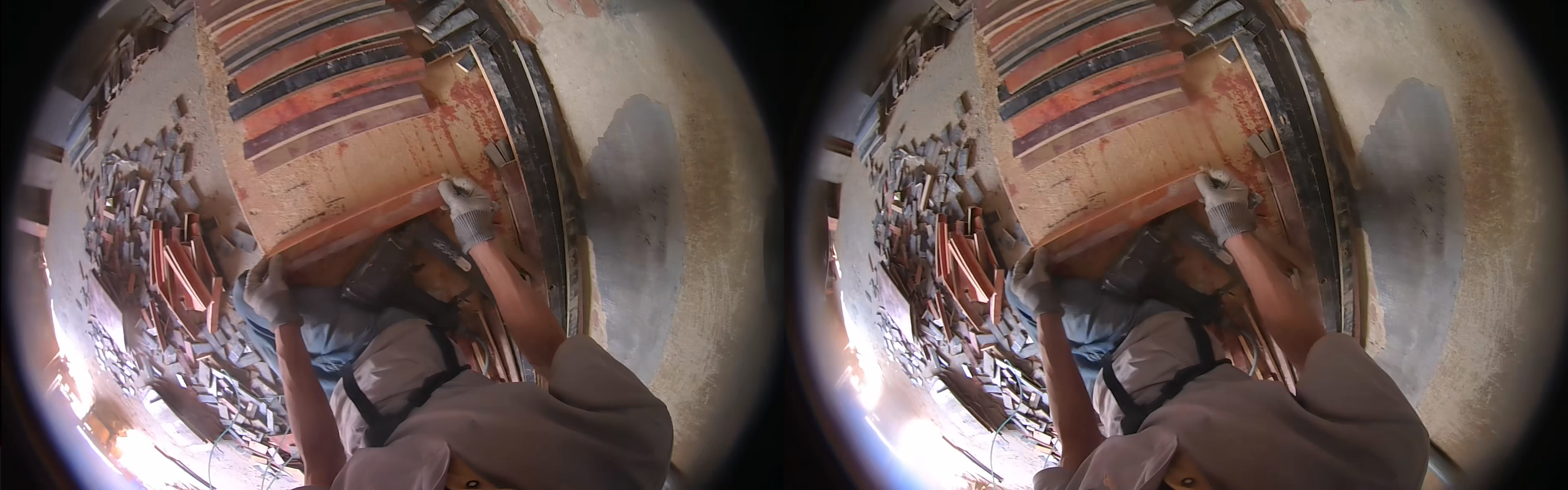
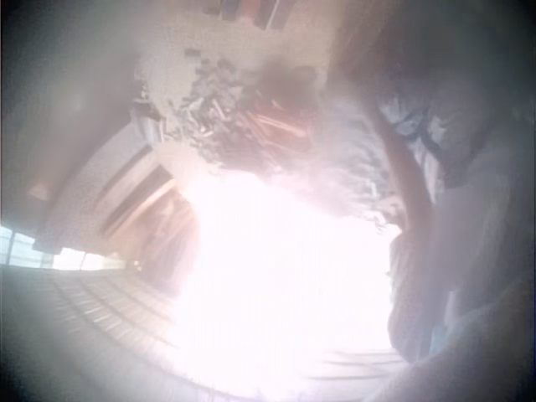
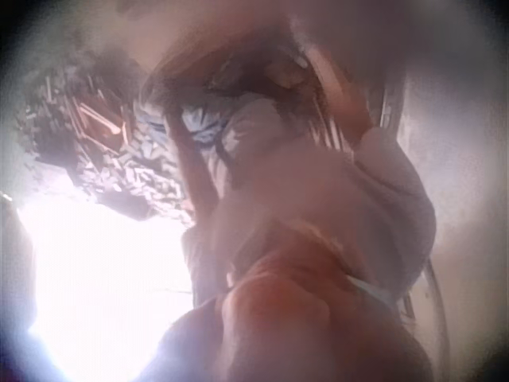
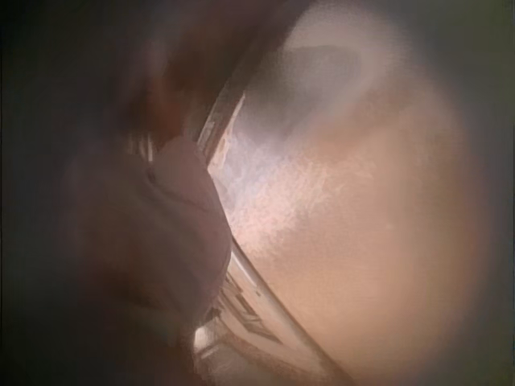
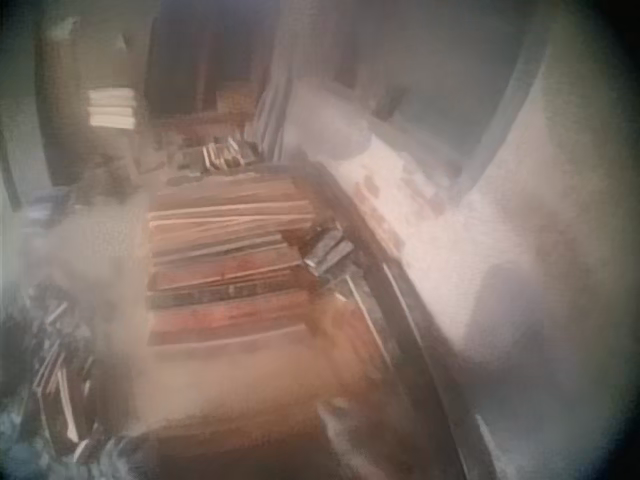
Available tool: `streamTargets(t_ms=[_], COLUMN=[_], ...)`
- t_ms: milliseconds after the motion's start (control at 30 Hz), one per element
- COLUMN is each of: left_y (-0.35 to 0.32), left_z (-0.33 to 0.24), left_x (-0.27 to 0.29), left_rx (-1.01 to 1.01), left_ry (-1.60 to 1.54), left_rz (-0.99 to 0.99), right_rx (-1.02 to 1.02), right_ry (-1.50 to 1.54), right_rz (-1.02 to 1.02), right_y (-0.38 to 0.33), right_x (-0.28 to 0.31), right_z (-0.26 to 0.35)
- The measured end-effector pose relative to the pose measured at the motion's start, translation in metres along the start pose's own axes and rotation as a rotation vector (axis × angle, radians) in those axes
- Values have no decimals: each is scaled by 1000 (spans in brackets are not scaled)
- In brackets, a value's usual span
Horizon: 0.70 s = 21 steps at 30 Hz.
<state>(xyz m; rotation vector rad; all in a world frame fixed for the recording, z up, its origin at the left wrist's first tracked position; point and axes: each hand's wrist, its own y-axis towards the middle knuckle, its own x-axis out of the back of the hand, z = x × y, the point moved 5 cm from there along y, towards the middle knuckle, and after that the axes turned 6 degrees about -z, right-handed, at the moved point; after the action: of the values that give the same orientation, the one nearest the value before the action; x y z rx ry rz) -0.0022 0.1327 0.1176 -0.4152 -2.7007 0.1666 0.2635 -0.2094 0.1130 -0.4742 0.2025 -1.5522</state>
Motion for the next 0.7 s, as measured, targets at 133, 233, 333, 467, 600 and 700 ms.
streamTargets(t_ms=[133, 233, 333, 467, 600, 700], left_y=[-6, -1, 0, -1, -2, 1], left_z=[-1, -2, 2, 3, -1, 1], left_x=[-1, -1, -1, -1, 0, 0], left_rx=[237, 241, 210, 178, 123, 119], left_ry=[-38, -31, -5, 20, 108, 116], left_rz=[-39, -44, -53, -81, -69, -52], right_rx=[-39, -47, -44, -16, 2, 44], right_ry=[16, -9, -76, -127, -76, -112], right_rz=[-60, -68, -67, -63, -39, 12], right_y=[-7, -2, 3, 3, 3, 6], right_x=[-1, -4, -3, -3, -4, -6], right_z=[-1, 1, 0, 1, 6, 10])
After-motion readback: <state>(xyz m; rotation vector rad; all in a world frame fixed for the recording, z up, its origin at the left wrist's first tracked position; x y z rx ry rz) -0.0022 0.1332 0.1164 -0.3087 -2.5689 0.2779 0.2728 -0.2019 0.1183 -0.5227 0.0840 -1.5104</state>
